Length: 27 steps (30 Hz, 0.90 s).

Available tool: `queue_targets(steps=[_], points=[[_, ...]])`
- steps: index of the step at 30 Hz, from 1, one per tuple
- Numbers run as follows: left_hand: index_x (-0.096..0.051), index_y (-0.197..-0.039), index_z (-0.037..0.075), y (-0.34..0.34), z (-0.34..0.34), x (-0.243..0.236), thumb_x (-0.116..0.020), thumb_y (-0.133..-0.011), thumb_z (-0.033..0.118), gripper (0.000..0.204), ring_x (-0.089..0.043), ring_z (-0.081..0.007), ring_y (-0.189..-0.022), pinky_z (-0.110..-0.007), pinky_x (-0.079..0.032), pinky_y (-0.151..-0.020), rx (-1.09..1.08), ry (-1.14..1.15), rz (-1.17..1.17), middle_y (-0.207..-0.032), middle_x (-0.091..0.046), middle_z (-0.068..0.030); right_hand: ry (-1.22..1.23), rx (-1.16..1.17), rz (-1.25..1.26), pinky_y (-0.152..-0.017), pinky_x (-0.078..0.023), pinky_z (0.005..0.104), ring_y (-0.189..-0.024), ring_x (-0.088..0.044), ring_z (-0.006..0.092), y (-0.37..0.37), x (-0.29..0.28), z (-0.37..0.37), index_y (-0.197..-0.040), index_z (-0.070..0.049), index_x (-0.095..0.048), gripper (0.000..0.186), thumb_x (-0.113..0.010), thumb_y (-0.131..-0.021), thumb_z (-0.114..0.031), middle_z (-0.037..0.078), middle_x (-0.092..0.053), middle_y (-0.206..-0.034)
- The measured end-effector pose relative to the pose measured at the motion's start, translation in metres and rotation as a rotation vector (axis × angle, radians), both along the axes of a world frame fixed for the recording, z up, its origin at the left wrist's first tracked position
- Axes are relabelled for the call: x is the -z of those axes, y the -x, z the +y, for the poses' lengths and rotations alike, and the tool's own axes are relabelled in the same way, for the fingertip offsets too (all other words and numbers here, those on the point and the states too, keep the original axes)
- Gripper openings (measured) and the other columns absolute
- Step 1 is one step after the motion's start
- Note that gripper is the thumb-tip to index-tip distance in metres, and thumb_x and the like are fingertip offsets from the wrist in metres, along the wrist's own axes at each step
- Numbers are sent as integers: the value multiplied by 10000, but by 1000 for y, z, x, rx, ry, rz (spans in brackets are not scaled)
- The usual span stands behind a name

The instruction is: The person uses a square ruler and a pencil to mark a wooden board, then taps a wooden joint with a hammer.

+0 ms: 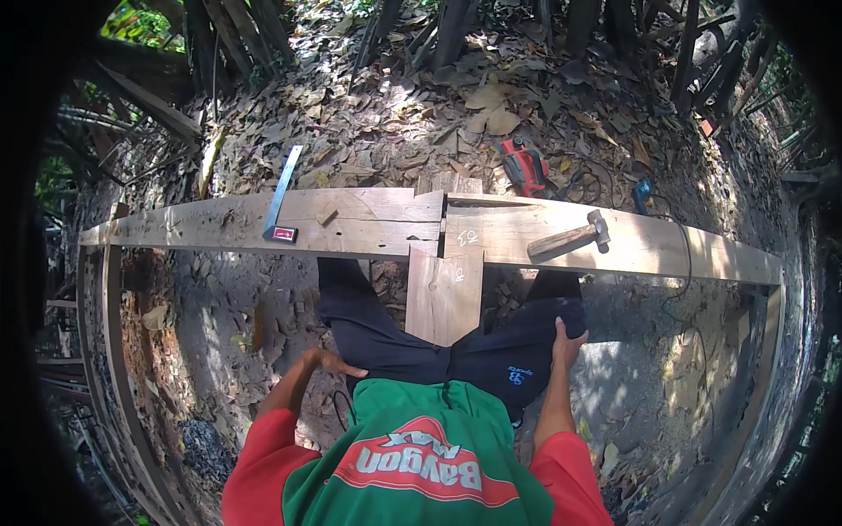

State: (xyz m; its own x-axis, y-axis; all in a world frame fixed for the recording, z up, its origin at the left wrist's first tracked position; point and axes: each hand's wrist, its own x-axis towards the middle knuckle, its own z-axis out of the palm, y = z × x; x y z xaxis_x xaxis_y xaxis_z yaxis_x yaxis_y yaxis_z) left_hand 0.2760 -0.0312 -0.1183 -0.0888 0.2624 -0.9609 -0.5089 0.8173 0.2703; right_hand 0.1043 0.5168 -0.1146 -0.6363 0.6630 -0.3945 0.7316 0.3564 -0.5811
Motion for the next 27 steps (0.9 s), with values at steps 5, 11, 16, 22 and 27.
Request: queue_targets(steps=[5,11,16,22,27], points=[[-612,-1276,-64,53,30,-71,-609,-803,793,980,-662,-409,-1083,-442,-478,-998,324,184,206,-1123,-716,-223,-37,16,-22,-1120,-374,476,-1349,-470,454,-1,-1,6,-1568,-27,-223,1150,-771,-733,-597,311,-463,-1463],[-529,-635,91,117,104,-207,-531,-1023,486,554,-654,-256,-702,-408,-518,-826,-1168,-729,903,-617,-602,-65,-6,11,-5,-1126,-368,469,-1355,-468,448,-6,9,1,-1571,-38,-227,1148,-776,-731,-596,308,-468,-1461],[-389,-543,138,143,166,-334,-528,-996,577,646,-636,-189,-653,-410,-524,-772,-968,-1586,1142,-563,-570,-34,-45,38,-6,-1135,-361,456,-1370,-456,438,-11,13,25,-1566,-10,-225,1162,-781,-730,-594,296,-442,-1489],[-604,-710,35,123,250,-406,-707,-840,606,594,-586,-211,-588,-322,-422,-520,-978,-2178,1028,-707,-616,-87,41,15,-7,-1152,-346,438,-1397,-431,405,-4,6,7,-1563,13,-227,1151,-790,-751,-577,283,-413,-1516],[-537,-656,16,124,257,-400,-668,-928,427,510,-549,-260,-560,-369,-389,-493,-1050,-2252,1132,-667,-559,-131,33,1,48,-1161,-333,433,-1409,-408,404,-7,15,12,-1538,76,-236,1152,-801,-752,-548,283,-379,-1534]])
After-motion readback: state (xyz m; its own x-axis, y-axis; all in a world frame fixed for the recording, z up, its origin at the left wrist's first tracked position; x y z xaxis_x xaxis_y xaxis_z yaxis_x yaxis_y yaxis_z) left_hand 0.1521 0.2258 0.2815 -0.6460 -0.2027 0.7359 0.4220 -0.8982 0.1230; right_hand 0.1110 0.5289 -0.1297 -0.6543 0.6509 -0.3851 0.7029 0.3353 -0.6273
